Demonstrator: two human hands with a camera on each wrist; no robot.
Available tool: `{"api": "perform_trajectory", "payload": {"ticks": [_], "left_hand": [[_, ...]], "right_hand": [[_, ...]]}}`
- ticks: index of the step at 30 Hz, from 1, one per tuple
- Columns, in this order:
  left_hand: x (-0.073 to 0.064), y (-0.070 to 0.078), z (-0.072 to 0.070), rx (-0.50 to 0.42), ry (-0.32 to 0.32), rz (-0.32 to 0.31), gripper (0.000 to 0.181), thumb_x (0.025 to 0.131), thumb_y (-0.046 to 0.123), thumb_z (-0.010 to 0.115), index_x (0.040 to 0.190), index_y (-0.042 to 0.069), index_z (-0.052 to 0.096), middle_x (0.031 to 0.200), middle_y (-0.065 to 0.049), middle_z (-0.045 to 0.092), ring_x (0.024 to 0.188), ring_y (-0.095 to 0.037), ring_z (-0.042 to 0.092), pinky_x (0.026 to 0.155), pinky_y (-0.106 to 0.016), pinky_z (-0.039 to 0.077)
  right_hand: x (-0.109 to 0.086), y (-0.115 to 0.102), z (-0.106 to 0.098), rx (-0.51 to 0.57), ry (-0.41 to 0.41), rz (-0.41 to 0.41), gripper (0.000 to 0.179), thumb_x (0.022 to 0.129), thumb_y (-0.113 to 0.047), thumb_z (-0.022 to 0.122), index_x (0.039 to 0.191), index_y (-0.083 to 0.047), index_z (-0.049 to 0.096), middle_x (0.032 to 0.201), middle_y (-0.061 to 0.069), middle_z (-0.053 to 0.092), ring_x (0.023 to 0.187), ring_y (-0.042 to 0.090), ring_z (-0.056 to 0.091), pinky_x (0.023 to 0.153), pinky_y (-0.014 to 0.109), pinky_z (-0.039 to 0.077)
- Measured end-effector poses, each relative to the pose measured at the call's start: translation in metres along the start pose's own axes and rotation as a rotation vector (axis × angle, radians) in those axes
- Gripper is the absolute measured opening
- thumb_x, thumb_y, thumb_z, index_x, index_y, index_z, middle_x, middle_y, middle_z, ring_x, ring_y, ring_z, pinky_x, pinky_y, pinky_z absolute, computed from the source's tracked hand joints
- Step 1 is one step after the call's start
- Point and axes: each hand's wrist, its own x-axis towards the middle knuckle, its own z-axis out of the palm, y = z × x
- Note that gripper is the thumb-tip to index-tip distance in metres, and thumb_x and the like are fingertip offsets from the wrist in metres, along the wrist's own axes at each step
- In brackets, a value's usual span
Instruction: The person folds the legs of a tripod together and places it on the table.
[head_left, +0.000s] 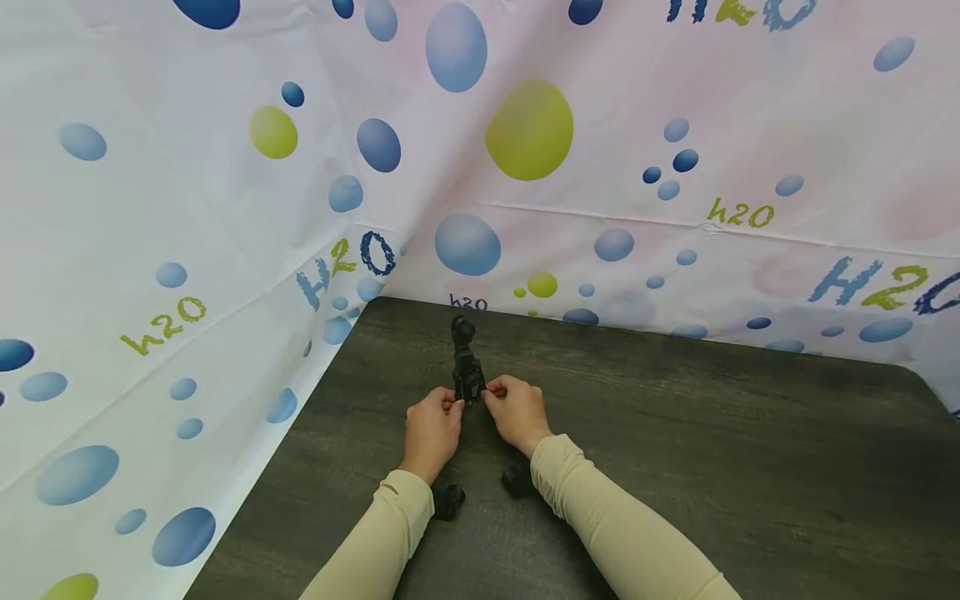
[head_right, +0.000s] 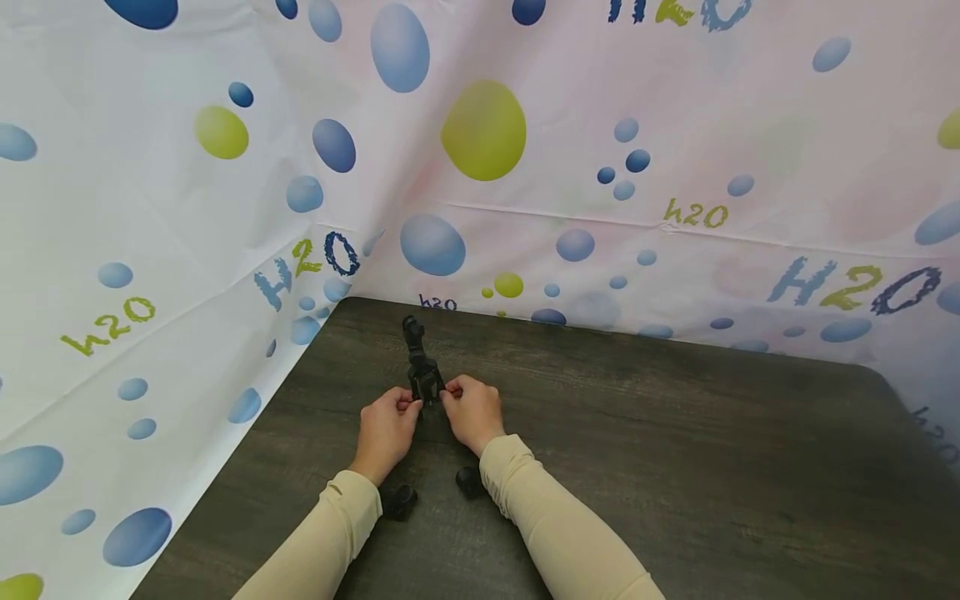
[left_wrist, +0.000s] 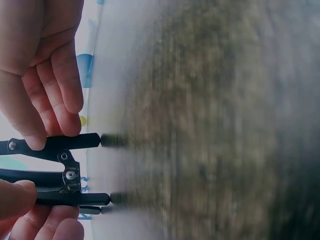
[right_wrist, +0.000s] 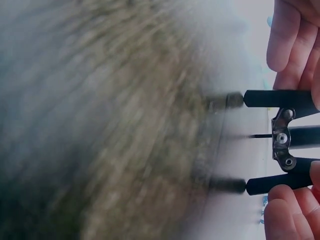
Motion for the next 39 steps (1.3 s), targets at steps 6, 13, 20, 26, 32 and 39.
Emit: {"api": "perform_trajectory", "payload": {"ticks": [6, 13, 20, 26, 32, 39], "left_hand": [[0.0, 0.0, -0.001, 0.008, -0.004, 0.003, 0.007, 0.092, 0.008, 0.073, 0.091, 0.001, 0.071, 0.079, -0.008, 0.072, 0.067, -0.019, 0.067, 0.059, -0.036, 0.055], [0.002, -0.001, -0.002, 0.017, -0.004, 0.009, 0.006, 0.092, 0.007, 0.072, 0.091, 0.001, 0.071, 0.079, -0.007, 0.072, 0.067, -0.019, 0.067, 0.059, -0.036, 0.055], [0.005, -0.003, -0.004, 0.025, -0.002, -0.005, 0.006, 0.092, 0.007, 0.072, 0.093, 0.001, 0.073, 0.082, -0.009, 0.073, 0.072, -0.023, 0.07, 0.062, -0.039, 0.056], [0.009, -0.004, -0.003, 0.054, 0.018, 0.003, 0.007, 0.092, 0.008, 0.072, 0.094, 0.001, 0.075, 0.082, -0.007, 0.073, 0.073, -0.024, 0.07, 0.066, -0.041, 0.056], [0.011, -0.005, -0.003, 0.065, 0.031, 0.0, 0.01, 0.093, 0.009, 0.071, 0.097, 0.002, 0.076, 0.083, -0.006, 0.074, 0.073, -0.024, 0.07, 0.067, -0.042, 0.056], [0.011, -0.005, -0.004, 0.081, 0.014, -0.02, 0.014, 0.094, 0.009, 0.07, 0.103, 0.0, 0.076, 0.086, -0.008, 0.075, 0.075, -0.026, 0.071, 0.067, -0.043, 0.056]], "right_hand": [[0.001, -0.001, -0.003, 0.006, -0.048, 0.023, 0.009, 0.093, -0.015, 0.071, 0.097, -0.007, 0.074, 0.086, 0.001, 0.072, 0.079, 0.019, 0.067, 0.073, 0.038, 0.054], [0.001, -0.001, -0.005, -0.022, -0.069, 0.007, 0.007, 0.093, -0.014, 0.071, 0.093, -0.008, 0.074, 0.082, -0.001, 0.07, 0.075, 0.016, 0.065, 0.07, 0.036, 0.053], [-0.003, -0.001, -0.007, -0.043, -0.103, -0.016, 0.006, 0.092, -0.013, 0.072, 0.087, -0.01, 0.073, 0.076, -0.004, 0.067, 0.07, 0.014, 0.062, 0.068, 0.035, 0.052], [-0.007, -0.003, -0.008, -0.049, -0.098, -0.076, 0.006, 0.09, -0.009, 0.072, 0.083, -0.008, 0.071, 0.074, -0.005, 0.066, 0.068, 0.013, 0.06, 0.065, 0.034, 0.051], [-0.009, -0.006, -0.007, -0.046, -0.146, -0.047, 0.007, 0.089, -0.01, 0.073, 0.082, -0.01, 0.071, 0.074, -0.004, 0.066, 0.069, 0.015, 0.061, 0.066, 0.034, 0.051], [-0.013, -0.011, -0.003, -0.032, -0.208, -0.021, 0.006, 0.091, -0.012, 0.072, 0.086, -0.009, 0.071, 0.075, -0.004, 0.066, 0.068, 0.012, 0.061, 0.064, 0.031, 0.051]]}}
